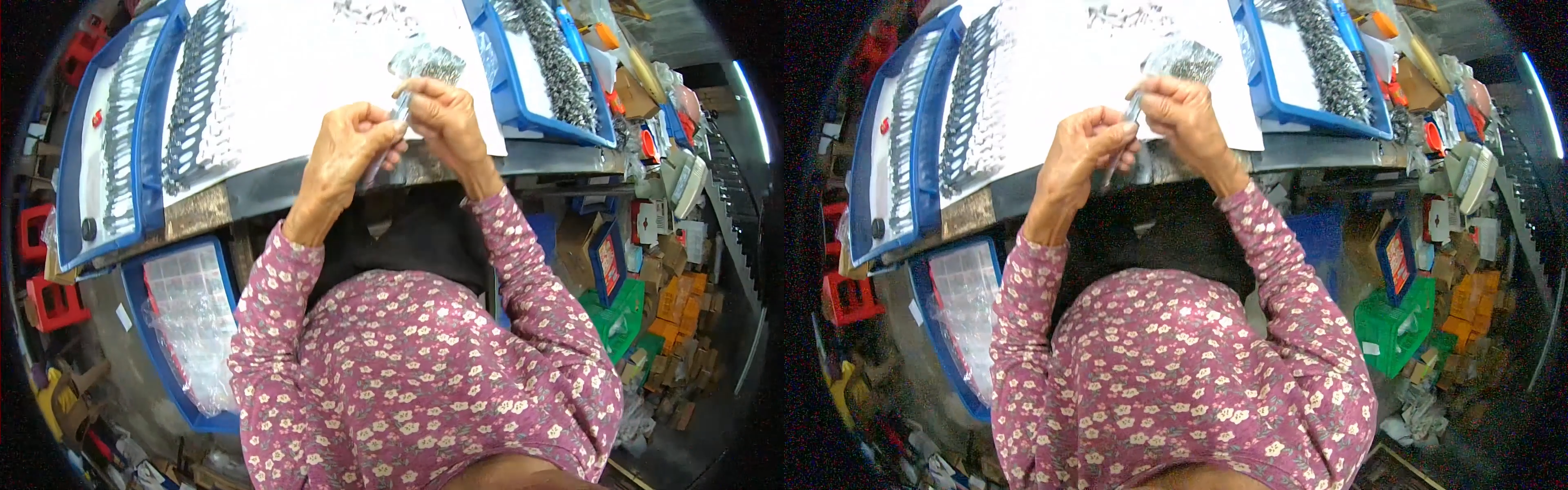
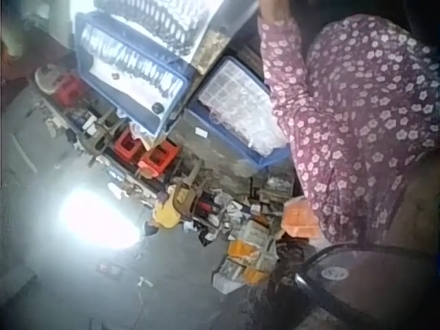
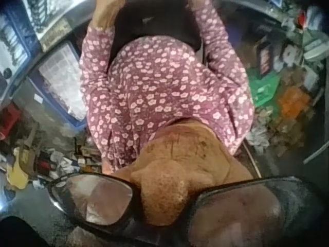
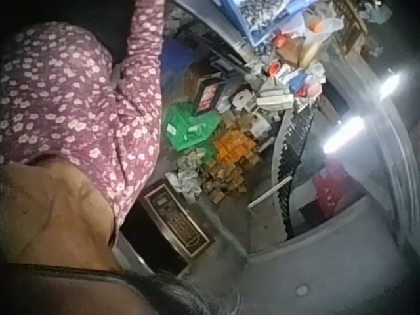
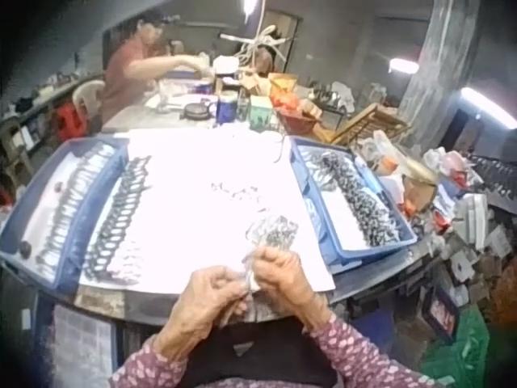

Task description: Assembling small hardware components by hand at a manual workstation in a workshop environment.

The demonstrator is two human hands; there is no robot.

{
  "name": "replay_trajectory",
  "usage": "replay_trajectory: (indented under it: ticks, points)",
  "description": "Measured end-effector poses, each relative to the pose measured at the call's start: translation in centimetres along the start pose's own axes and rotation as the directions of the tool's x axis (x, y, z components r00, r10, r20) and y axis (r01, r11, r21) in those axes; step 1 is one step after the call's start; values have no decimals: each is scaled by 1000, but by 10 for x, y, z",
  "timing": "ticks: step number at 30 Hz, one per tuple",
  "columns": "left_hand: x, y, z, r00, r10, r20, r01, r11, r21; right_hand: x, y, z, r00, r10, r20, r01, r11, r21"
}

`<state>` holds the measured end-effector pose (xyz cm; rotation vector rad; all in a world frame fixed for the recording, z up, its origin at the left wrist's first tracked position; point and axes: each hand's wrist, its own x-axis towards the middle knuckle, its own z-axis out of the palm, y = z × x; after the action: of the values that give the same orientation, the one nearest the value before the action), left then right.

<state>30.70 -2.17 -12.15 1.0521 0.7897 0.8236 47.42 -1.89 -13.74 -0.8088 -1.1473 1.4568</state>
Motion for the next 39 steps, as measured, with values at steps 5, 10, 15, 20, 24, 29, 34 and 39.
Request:
replay_trajectory:
  ticks: [5,10,15,20,24,29,34,39]
  points:
    - [2,14,14,981,148,-127,-132,983,129,3,-12,19,991,-37,-132,23,994,-109]
    - [6,11,23,832,512,-214,-283,724,629,7,-22,26,987,-90,-133,73,990,-122]
    - [3,20,15,776,619,-123,-255,487,836,25,-37,19,1000,-18,-22,13,980,-197]
    - [-4,18,7,779,626,-29,-257,361,896,83,-52,-2,941,-336,46,245,579,-778]
    - [-9,18,-1,811,574,114,-292,229,928,134,-22,-27,853,-456,253,331,100,-938]
    - [-20,18,-17,824,521,225,-324,108,940,141,2,-15,968,-179,177,136,-217,-967]
    - [-27,9,-28,774,537,336,-363,-59,930,131,17,-6,931,-236,278,192,-329,-925]
    - [-33,4,-34,760,547,351,-365,-88,927,127,29,-9,912,-274,305,203,-346,-916]
